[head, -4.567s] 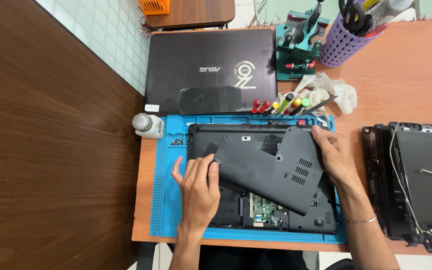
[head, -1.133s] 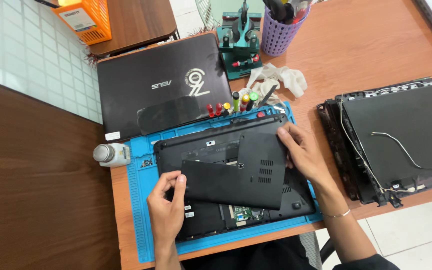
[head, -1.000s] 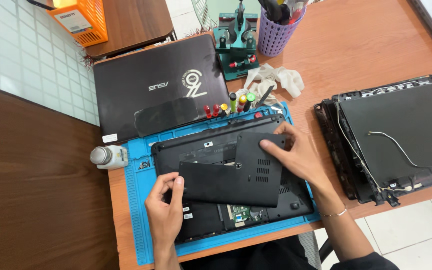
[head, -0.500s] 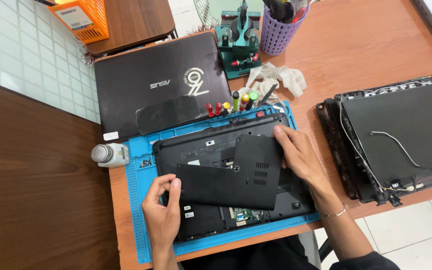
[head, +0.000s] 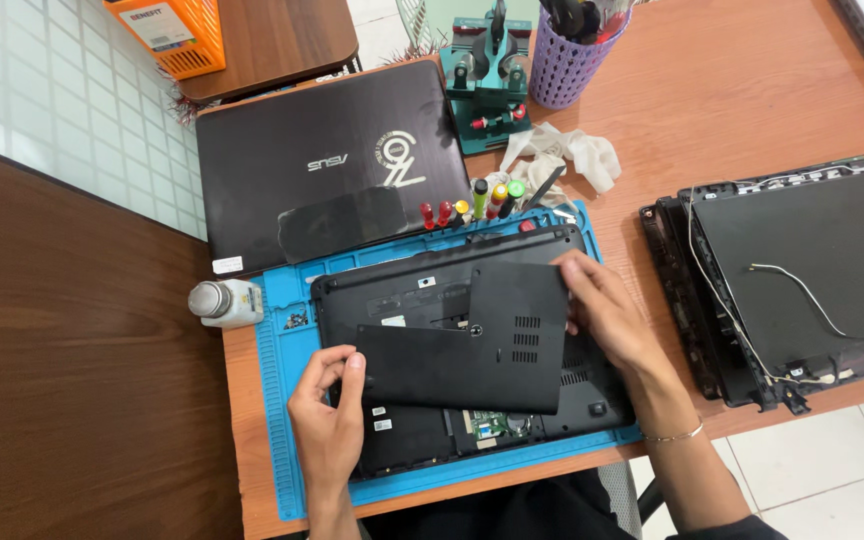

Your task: The person removes the back panel, battery, and internal components of a laptop by hand.

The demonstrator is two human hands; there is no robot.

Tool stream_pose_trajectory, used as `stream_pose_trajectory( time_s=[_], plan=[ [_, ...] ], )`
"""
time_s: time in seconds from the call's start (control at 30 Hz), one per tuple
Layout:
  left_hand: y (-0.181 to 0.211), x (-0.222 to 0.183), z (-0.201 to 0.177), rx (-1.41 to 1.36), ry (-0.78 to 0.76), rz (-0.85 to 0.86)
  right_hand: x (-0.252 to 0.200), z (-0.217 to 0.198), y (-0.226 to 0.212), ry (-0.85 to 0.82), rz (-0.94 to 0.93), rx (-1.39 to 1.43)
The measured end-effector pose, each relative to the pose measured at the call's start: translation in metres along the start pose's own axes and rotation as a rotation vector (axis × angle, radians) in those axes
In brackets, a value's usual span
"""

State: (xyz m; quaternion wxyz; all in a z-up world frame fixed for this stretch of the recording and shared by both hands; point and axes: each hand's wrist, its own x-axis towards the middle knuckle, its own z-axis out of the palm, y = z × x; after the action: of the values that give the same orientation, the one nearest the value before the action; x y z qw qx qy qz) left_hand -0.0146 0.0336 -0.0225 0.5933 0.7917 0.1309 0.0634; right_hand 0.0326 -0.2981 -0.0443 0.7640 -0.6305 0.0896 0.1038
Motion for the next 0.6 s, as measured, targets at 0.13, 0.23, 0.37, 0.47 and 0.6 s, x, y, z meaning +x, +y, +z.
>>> stream_pose_trajectory(
  time_s=[0.13, 0.23, 0.37, 0.47, 0.6],
  plan=[
    [-0.002, -0.001, 0.001, 0.003, 0.013, 0.015, -0.004, -0.004, 0.007, -0.059, -0.060, 0.229],
    [-0.005, 0.003, 0.001, -0.032, 0.016, 0.052, -0.012, -0.001, -0.003, -0.086, -0.159, 0.192],
    [-0.004, 0.004, 0.001, -0.013, 0.022, -0.046, -0.020, 0.001, -0.008, -0.094, -0.244, 0.158],
    [0.000, 0.004, 0.002, 0.002, 0.025, -0.086, -0.022, 0.002, -0.010, -0.057, -0.260, 0.129],
    [0.002, 0.004, 0.005, 0.049, 0.030, 0.075, -0.026, 0.005, -0.014, -0.011, -0.260, 0.118]
  ],
)
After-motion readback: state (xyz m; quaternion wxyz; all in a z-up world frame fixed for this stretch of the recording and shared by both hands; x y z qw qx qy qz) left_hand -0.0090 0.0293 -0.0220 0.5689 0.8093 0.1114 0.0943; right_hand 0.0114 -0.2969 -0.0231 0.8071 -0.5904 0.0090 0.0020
